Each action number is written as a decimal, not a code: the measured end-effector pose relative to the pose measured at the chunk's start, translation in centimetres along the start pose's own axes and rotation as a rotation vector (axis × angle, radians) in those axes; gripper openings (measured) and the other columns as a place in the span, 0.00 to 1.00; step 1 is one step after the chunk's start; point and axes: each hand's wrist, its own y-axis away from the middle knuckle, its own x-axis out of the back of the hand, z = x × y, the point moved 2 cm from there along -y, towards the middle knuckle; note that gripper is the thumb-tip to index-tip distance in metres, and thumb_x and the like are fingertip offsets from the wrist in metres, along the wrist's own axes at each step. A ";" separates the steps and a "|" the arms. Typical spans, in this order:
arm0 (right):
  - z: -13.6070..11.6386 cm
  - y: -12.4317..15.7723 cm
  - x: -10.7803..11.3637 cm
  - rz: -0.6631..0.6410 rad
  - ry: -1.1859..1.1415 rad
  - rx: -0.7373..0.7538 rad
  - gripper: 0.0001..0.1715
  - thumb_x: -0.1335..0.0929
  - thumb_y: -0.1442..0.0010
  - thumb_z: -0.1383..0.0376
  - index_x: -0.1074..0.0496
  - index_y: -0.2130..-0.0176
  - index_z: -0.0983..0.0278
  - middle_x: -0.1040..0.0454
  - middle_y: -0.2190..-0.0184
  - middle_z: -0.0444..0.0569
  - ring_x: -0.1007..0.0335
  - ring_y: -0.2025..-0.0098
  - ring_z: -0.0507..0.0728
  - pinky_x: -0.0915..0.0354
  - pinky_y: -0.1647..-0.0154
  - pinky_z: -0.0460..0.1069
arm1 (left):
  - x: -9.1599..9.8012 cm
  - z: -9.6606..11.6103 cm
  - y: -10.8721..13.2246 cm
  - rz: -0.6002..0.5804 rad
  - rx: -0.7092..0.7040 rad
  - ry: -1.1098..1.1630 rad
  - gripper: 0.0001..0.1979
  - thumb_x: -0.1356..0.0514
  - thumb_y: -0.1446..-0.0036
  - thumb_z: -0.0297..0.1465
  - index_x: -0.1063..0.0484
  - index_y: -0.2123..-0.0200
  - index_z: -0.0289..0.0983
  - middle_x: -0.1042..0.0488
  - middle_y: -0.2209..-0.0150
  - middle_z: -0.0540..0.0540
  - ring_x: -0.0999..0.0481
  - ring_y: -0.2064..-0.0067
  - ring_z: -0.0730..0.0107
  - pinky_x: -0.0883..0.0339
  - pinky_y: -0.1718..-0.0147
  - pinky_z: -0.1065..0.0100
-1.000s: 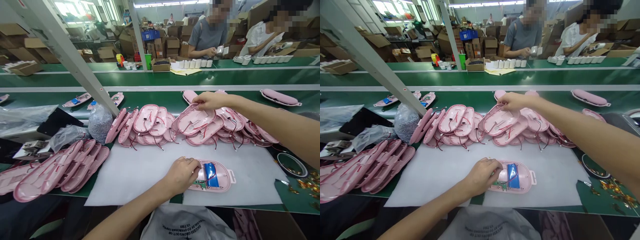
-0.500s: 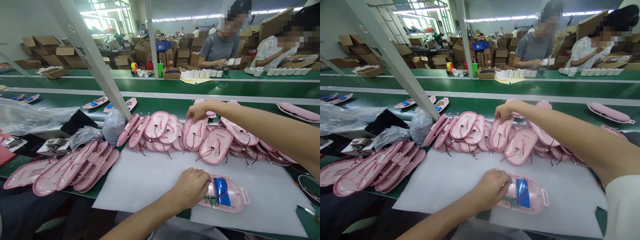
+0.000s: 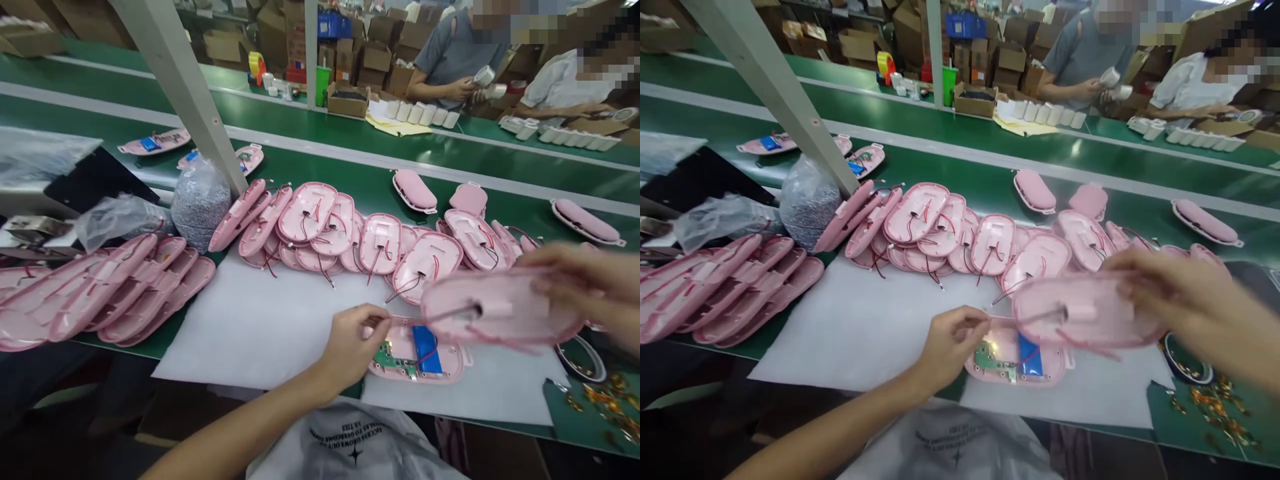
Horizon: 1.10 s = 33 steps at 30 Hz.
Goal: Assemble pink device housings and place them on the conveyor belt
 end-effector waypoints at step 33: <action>-10.9 1.4 -11.9 0.141 -0.005 -0.015 0.11 0.33 0.38 0.60 0.27 0.55 0.59 0.21 0.60 0.50 0.25 0.57 0.63 0.34 0.57 0.55 | -1.3 0.9 -1.9 -0.217 0.090 0.136 0.17 0.35 0.44 0.30 0.30 0.52 0.35 0.23 0.61 0.44 0.22 0.63 0.67 0.26 0.64 0.71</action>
